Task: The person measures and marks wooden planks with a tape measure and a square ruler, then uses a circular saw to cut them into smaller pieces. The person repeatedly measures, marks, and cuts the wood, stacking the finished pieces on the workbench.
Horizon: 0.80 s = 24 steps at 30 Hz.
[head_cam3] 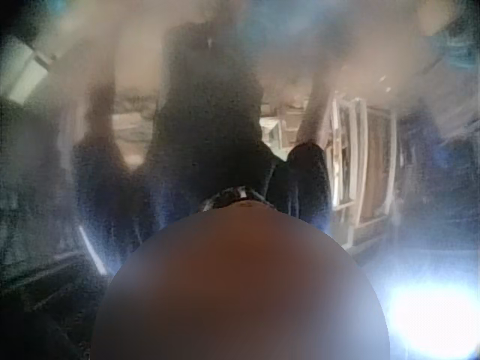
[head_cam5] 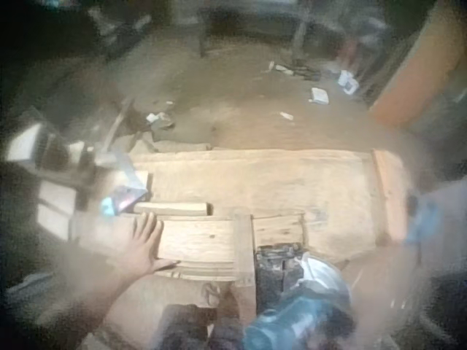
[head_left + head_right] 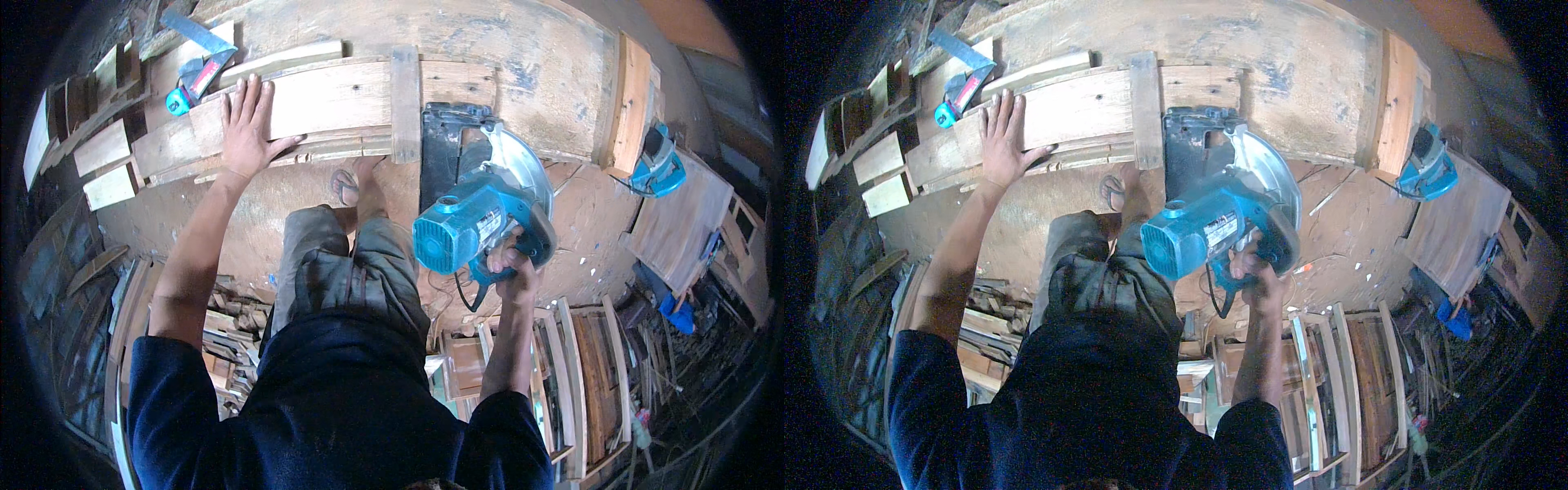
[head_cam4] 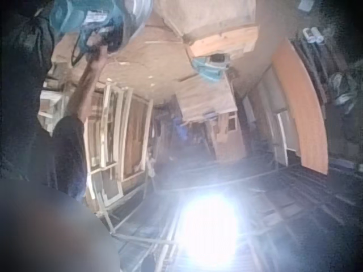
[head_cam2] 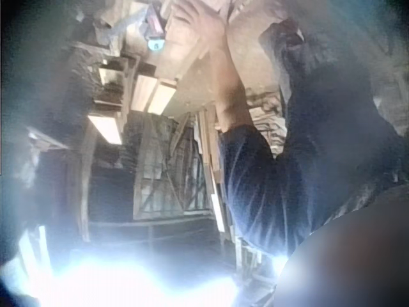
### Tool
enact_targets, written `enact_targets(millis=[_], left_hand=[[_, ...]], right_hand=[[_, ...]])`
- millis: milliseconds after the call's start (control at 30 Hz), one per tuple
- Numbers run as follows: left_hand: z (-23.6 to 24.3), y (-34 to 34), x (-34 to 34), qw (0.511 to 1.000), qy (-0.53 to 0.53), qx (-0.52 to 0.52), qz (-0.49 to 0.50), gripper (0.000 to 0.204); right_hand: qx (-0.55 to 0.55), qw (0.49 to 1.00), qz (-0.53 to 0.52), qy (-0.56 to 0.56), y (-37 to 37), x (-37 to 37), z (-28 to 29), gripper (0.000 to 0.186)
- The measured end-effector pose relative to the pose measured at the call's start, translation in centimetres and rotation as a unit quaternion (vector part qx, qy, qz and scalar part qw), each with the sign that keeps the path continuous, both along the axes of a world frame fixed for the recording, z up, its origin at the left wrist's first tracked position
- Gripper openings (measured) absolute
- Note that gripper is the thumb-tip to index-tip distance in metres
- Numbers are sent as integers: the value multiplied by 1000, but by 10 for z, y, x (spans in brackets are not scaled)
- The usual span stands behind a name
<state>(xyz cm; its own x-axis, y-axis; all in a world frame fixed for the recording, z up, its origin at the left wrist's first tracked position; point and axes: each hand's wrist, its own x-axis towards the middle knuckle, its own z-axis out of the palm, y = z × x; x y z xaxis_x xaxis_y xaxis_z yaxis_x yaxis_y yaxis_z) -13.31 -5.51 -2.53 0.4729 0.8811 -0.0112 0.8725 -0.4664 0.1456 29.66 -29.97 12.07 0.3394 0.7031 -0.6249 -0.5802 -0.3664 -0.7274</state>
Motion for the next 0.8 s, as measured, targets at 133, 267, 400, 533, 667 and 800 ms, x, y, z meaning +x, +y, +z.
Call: enact_targets(millis=[133,267,400,533,667,800], left_hand=[[-5,2,0,1000,4,17,-14,117],[-4,0,0,1000,5,23,-17,115],[-8,-2,-2,999,6,30,-14,114],[-10,1,-1,999,-4,38,-18,113],[-7,0,1,999,10,38,-21,114],[-10,-2,-1,999,7,44,-20,113]], right_hand=[[19,999,29,-33,3,2,-5,38],[27,998,53,-28,3,9,-11,36],[34,995,86,-47,6,12,-7,33],[38,996,66,-39,5,10,-8,34],[45,996,64,-30,5,10,-14,36],[64,995,69,-10,12,8,-13,35]])
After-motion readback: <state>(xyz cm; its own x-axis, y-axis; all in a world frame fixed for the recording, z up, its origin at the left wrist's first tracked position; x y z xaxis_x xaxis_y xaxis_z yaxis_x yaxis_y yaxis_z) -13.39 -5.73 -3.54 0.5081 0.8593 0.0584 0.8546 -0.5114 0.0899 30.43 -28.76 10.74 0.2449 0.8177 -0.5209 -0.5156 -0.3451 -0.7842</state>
